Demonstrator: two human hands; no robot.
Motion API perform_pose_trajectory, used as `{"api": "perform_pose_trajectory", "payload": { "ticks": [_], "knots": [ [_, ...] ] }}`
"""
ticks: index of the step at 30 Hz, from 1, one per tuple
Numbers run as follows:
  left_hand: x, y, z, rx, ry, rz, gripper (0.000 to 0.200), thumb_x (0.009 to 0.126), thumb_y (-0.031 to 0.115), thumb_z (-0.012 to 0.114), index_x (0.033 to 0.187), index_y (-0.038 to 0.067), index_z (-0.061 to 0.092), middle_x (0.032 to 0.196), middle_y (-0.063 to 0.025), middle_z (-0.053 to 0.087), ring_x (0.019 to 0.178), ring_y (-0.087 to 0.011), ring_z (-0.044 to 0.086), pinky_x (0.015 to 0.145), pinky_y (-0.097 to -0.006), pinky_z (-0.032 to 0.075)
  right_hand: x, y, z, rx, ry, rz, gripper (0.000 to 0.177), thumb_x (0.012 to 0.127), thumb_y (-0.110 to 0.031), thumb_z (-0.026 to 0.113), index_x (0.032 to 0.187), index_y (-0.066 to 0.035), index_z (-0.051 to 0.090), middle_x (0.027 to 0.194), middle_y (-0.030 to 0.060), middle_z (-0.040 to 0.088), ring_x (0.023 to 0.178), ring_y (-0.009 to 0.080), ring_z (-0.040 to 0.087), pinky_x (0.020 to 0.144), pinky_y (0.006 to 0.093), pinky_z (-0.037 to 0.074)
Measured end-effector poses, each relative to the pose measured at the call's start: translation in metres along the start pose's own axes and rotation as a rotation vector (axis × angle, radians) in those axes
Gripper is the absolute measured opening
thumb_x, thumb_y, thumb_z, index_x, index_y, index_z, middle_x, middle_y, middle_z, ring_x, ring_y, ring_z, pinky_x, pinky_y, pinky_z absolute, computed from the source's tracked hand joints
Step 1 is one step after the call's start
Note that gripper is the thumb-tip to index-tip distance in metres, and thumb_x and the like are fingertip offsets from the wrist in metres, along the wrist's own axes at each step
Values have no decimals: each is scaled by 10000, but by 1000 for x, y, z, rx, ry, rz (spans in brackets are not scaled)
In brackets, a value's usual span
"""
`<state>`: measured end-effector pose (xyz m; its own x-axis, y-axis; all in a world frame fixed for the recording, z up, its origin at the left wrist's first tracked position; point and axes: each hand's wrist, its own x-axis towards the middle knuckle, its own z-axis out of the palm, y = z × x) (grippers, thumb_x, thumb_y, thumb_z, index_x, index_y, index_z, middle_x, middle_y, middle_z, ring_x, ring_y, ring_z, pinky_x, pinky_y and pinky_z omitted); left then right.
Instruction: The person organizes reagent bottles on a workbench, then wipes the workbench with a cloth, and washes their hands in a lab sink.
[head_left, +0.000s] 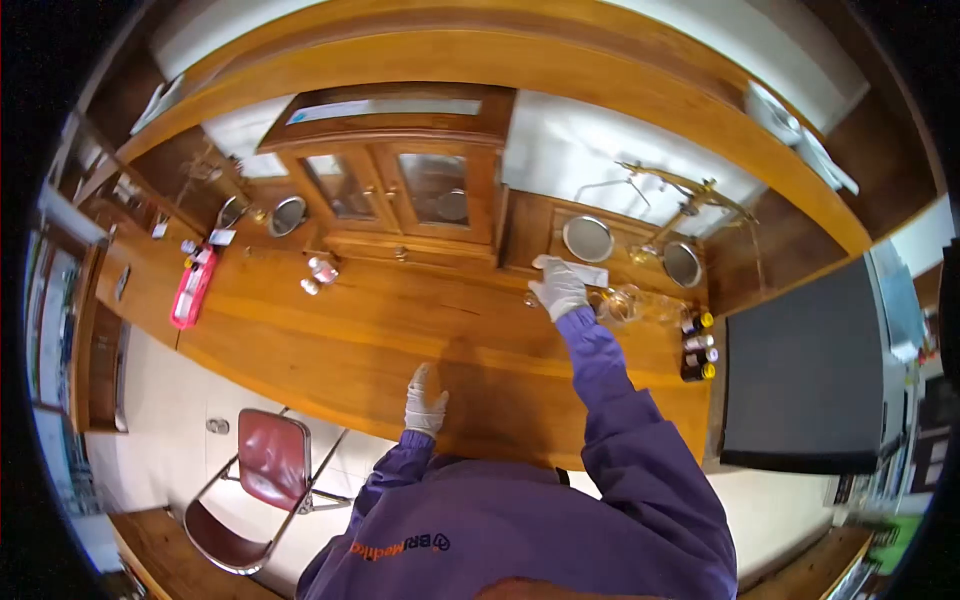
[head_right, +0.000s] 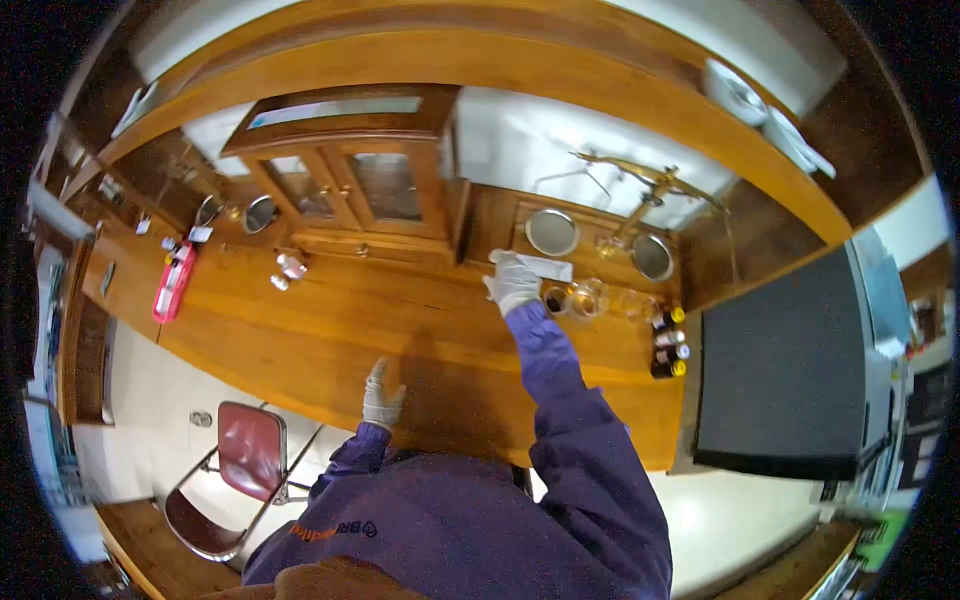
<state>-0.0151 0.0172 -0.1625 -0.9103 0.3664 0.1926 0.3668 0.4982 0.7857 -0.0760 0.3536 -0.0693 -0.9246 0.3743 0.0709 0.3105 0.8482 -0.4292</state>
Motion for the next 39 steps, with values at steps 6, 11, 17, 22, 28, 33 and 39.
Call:
{"api": "perform_pose_trajectory", "payload": {
  "ticks": [6, 11, 17, 22, 28, 33, 39],
  "knots": [
    [7, -7, -26, -28, -21, -39, 663, 687, 83, 636, 1263, 31, 312, 1260, -160, 372, 1166, -298, 357, 980, -340, 291, 1, -8, 0, -93, -57, 51, 370, 683, -269, 608, 1001, -87, 560, 995, 137, 575, 929, 272, 554, 803, 349, 433],
    [11, -25, -62, -62, -40, -66, 667, 692, 85, 633, 1269, 37, 302, 1260, -159, 368, 1169, -292, 353, 988, -336, 278, 0, -26, -6, -243, 71, 95, 333, 662, -277, 615, 937, -96, 564, 854, 136, 601, 823, 314, 573, 724, 386, 455],
    [23, -67, -124, -39, 10, -62, 675, 686, 78, 637, 1271, 43, 301, 1260, -156, 370, 1169, -293, 354, 989, -336, 277, -15, -86, -36, -285, 171, 367, 351, 688, -297, 628, 969, -103, 547, 883, 132, 597, 826, 307, 576, 702, 391, 458],
    [33, -118, -176, -13, 42, -53, 651, 686, 74, 636, 1259, 37, 329, 1251, -157, 387, 1171, -293, 355, 991, -340, 278, -27, -136, -7, 13, 685, -148, 160, 741, -169, 586, 895, -137, 558, 836, 80, 585, 764, 248, 571, 683, 347, 467],
    [113, -156, -226, 11, 104, 139, 633, 677, 46, 616, 1253, 46, 352, 1245, -157, 396, 1151, -298, 380, 973, -348, 309, -3, -303, 98, 187, -100, -268, 436, 762, -221, 564, 1179, -175, 446, 1245, 97, 413, 1138, 266, 401, 935, 345, 354],
    [217, -208, -204, 27, 273, 300, 335, 743, 12, 524, 1074, 23, 473, 1029, -149, 524, 977, -286, 495, 890, -347, 384, 64, -401, 164, 87, 7, -343, 423, 638, -278, 647, 1003, -111, 513, 1073, 124, 429, 873, 347, 530, 688, 434, 467],
    [250, -224, -178, -851, -163, -247, 238, 792, -16, 452, 1024, -19, 506, 1042, -112, 554, 923, -213, 543, 832, -304, 424, 93, -411, 305, -475, 333, 58, 371, 684, -231, 535, 933, 43, 550, 696, 157, 560, 604, 286, 580, 471, 425, 456]
  ]
}}
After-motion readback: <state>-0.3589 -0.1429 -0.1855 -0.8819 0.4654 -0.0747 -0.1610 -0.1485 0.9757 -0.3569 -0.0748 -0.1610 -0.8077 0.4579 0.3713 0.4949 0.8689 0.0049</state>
